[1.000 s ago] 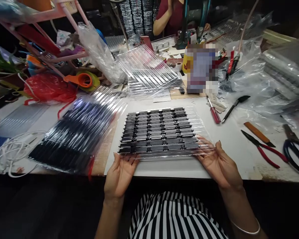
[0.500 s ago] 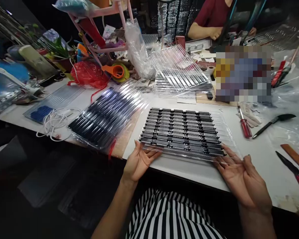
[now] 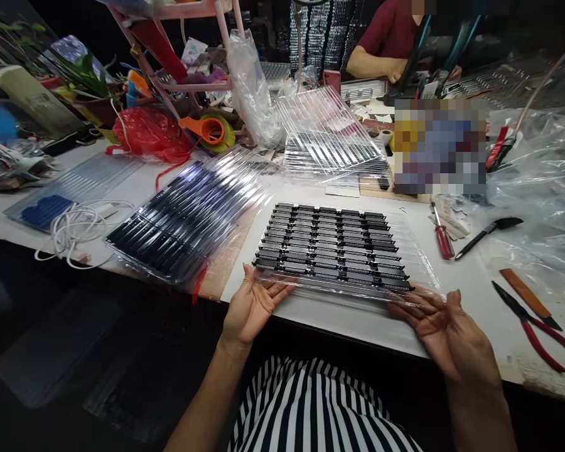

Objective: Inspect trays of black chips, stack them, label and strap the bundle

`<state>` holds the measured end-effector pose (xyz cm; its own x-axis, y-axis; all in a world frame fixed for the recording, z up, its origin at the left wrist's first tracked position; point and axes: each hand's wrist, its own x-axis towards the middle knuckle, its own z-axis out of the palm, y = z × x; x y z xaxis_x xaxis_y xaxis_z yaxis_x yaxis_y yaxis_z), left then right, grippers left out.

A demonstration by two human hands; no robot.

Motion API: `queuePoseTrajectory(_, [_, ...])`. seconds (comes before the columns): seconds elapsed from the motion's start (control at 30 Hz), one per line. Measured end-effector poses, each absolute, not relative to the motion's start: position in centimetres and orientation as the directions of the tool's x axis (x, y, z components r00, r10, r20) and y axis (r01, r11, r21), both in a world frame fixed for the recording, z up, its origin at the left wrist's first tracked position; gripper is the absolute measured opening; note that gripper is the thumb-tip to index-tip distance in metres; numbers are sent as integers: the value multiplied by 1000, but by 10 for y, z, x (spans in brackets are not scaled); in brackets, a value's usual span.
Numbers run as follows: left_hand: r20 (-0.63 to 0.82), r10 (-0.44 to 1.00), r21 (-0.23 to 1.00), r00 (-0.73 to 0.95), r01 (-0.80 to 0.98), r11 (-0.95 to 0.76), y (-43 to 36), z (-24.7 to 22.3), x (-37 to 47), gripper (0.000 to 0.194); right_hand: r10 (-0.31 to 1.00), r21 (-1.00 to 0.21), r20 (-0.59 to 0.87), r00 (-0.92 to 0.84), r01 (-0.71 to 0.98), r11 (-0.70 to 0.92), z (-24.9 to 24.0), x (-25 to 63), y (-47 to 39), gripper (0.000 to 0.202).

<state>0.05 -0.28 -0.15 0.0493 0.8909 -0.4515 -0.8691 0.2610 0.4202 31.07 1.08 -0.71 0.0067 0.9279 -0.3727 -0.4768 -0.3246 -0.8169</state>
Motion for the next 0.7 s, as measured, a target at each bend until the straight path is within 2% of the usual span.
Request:
queuePoseTrajectory(0.2, [-468, 884, 468, 8, -846, 255, -2, -1, 1, 44, 945, -835, -324, 49, -484, -261, -9, 304, 11, 41])
queuePoseTrajectory(0.4, [-496, 868, 463, -20, -852, 245, -2, -1, 1, 45, 956, -837, -287, 67, -503, -216, -5, 300, 10, 39])
queuePoseTrajectory(0.7, [-441, 897, 485, -25, -848, 214, -1, -5, 1, 46, 976, -863, -208, 62, -482, -153, -3, 298, 10, 45])
